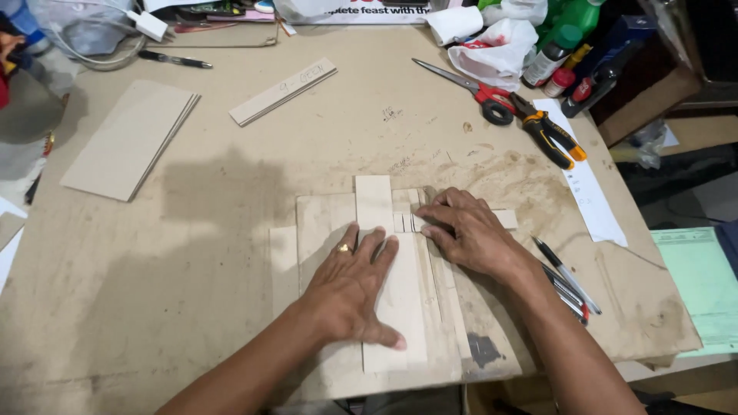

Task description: Measuring, marking, and cutting cardboard strips using a utility knife and a pen on a workbench.

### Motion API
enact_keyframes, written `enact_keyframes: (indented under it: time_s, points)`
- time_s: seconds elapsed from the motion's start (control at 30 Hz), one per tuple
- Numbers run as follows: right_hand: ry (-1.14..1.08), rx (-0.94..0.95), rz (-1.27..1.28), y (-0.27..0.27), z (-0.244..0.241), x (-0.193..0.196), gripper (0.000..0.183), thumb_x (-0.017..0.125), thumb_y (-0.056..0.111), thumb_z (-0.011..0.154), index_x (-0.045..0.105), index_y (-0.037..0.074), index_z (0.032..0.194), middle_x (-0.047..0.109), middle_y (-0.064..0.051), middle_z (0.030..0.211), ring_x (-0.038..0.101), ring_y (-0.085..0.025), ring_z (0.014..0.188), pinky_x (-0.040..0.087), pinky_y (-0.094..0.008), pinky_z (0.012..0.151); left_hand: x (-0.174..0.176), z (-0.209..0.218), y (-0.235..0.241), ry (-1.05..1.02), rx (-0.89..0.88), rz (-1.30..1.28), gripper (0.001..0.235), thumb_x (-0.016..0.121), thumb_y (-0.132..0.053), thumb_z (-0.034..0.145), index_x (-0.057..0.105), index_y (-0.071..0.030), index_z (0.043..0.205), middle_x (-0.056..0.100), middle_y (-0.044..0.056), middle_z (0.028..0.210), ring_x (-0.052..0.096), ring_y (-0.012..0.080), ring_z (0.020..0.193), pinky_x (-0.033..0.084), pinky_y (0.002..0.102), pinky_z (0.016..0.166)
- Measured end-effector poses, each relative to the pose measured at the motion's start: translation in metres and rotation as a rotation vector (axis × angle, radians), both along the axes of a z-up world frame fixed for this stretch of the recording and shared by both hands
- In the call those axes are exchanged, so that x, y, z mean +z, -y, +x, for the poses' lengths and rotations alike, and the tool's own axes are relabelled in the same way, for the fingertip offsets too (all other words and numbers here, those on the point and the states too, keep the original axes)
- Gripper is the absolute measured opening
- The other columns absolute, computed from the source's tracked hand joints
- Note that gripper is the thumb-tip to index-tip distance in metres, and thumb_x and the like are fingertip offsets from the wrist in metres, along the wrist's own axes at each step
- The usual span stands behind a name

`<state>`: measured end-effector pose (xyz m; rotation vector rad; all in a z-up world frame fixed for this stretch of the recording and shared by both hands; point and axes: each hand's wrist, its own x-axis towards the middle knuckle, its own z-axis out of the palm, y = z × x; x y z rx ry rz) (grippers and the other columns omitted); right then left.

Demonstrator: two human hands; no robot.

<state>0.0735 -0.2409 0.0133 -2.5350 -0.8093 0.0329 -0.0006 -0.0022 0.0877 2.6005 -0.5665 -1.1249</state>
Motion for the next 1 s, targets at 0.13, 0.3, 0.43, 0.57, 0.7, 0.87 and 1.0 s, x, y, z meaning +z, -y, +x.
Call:
enact_keyframes:
  time_s: [0.13,0.3,0.43,0.57,0.7,0.87,1.0]
  points:
    - [-0.077,-0.059,-0.063,-0.005,-0.018,0.025,0.036,0.068,0.028,0.095,0.071,0.015,0.128,0.061,-0.015,0.111,0.058,-0.043,0.112,0.045,-0.053,0.093,-0.004,-0.005,-0.013,0.229,-0.069,-0.163,0.129,0.090,-0.060,0.066,0.025,0.002,0.160,0.023,0.026,0.163,0.011,0.0634,0.148,0.021,0.066,0.121]
    - [-0.078,-0.051,-0.101,0.017,-0.101,0.030,0.037,0.067,0.034,0.094,0.070,0.017,0.126,0.063,-0.012,0.109,0.060,-0.039,0.112,0.047,-0.049,0.091,-0.014,-0.004,-0.014,0.270,-0.067,-0.208,0.132,0.092,-0.060,0.063,0.027,0.004,0.159,0.025,0.028,0.162,0.014,0.0655,0.146,0.021,0.066,0.120]
    - [-0.066,0.019,-0.079,0.020,-0.159,0.029,0.040,0.068,0.028,0.095,0.069,0.013,0.132,0.061,-0.004,0.106,0.057,-0.021,0.097,0.043,-0.038,0.081,-0.036,0.000,-0.007,0.216,-0.035,-0.100,0.145,0.096,-0.067,0.067,0.002,-0.014,0.164,-0.002,0.016,0.171,-0.011,0.0454,0.155,0.002,0.054,0.124]
    - [0.027,0.026,-0.038,0.015,-0.166,0.016,0.031,0.066,0.023,0.097,0.069,0.014,0.126,0.058,-0.006,0.103,0.057,-0.027,0.099,0.044,-0.041,0.081,-0.030,0.001,-0.004,0.185,-0.014,-0.059,0.145,0.097,-0.066,0.065,0.003,-0.015,0.164,-0.003,0.013,0.172,-0.012,0.0442,0.156,0.008,0.054,0.124]
    - [-0.008,0.035,-0.045,0.009,-0.165,0.013,0.034,0.063,0.026,0.098,0.067,0.017,0.131,0.057,-0.005,0.106,0.056,-0.026,0.099,0.043,-0.041,0.081,-0.030,0.001,-0.004,0.195,-0.004,-0.071,0.147,0.096,-0.068,0.061,0.005,-0.016,0.164,-0.001,0.011,0.172,-0.011,0.0441,0.156,0.009,0.054,0.124]
    - [0.002,0.032,-0.052,0.005,-0.166,0.017,0.033,0.064,0.025,0.098,0.067,0.016,0.129,0.057,-0.006,0.104,0.056,-0.026,0.097,0.044,-0.042,0.080,-0.032,0.001,-0.004,0.191,-0.020,-0.054,0.147,0.097,-0.068,0.061,0.004,-0.017,0.164,-0.002,0.012,0.172,-0.011,0.0425,0.156,0.003,0.053,0.125]
    - [0.020,0.050,-0.013,0.005,-0.165,0.013,0.032,0.067,0.022,0.096,0.068,0.014,0.127,0.057,-0.007,0.103,0.057,-0.027,0.095,0.045,-0.042,0.079,-0.037,-0.001,-0.004,0.267,-0.011,-0.130,0.145,0.099,-0.069,0.059,0.013,-0.013,0.161,0.006,0.017,0.169,0.000,0.0478,0.154,0.009,0.055,0.123]
